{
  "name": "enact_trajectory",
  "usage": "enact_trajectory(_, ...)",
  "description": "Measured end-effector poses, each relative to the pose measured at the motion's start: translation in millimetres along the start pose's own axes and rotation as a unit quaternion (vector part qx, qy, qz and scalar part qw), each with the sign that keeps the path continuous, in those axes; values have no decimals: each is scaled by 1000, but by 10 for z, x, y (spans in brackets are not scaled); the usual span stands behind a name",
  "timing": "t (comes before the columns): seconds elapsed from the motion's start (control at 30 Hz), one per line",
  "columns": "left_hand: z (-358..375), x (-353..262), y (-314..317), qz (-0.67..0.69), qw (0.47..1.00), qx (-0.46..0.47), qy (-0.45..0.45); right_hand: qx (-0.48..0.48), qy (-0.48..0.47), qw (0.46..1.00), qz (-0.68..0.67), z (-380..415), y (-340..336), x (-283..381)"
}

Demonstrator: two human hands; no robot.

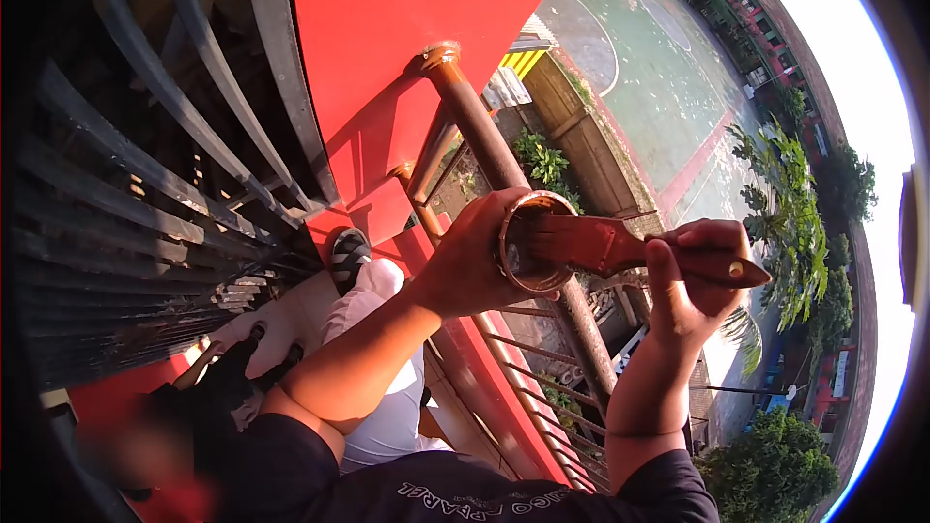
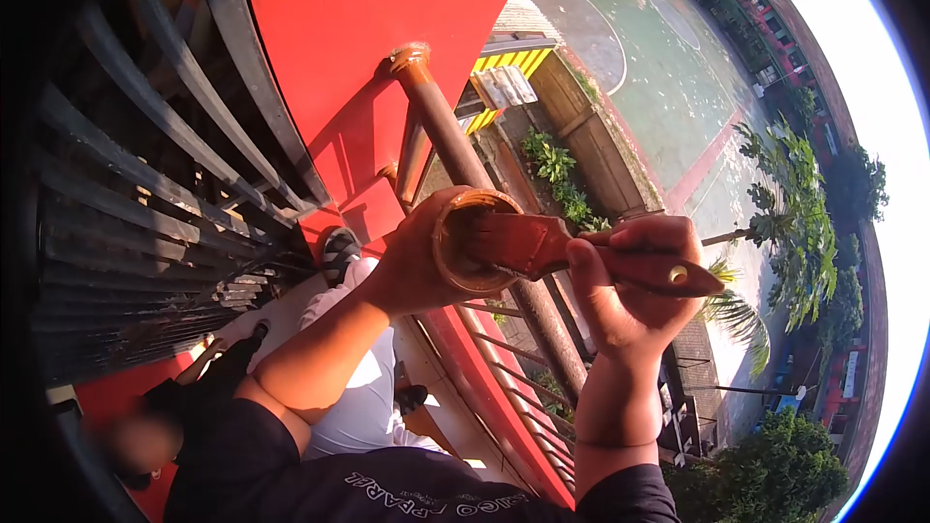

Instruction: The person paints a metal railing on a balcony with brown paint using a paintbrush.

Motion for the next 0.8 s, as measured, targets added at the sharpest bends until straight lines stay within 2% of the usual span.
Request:
enact_trajectory(0.1, -6, 9, 31, 7, 1000, 10, -23, 9, 34, 999, -27, 4, 46, 37)
enact_trajectory(0.2, -27, -33, 50, -17, 999, -32, 14, 23, 6, 999, 26, -34, 41, 60)
enact_trajectory(0.37, -58, 65, 142, -32, 999, 15, -2, 35, -58, 997, 47, -55, 36, -37)
enact_trajectory(0.4, -68, 68, 160, -37, 999, 26, 4, 11, -31, 998, 48, -63, 46, -44)
enact_trajectory(0.5, -88, -26, 182, -22, 999, 20, 13, 42, -52, 994, 84, -98, -22, -77)
enact_trajectory(0.53, -88, -23, 226, -32, 999, 26, 23, 27, -17, 998, 57, -96, -29, -83)
enact_trajectory(0.63, -127, -96, 271, -53, 997, 42, 29, 34, -12, 999, 38, -101, -87, -100)
enact_trajectory(0.8, -97, -90, 374, -58, 996, 69, -3, 57, -28, 994, 91, -146, -172, -16)
Point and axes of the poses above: each hand's wrist, its own z-axis away from the middle knuckle, its own y-axis out of the palm, x = y × z, the point moved 3 cm from there along -z, towards the middle knuckle, and after that the axes turned 1 degree about x, right-handed, at the moved point
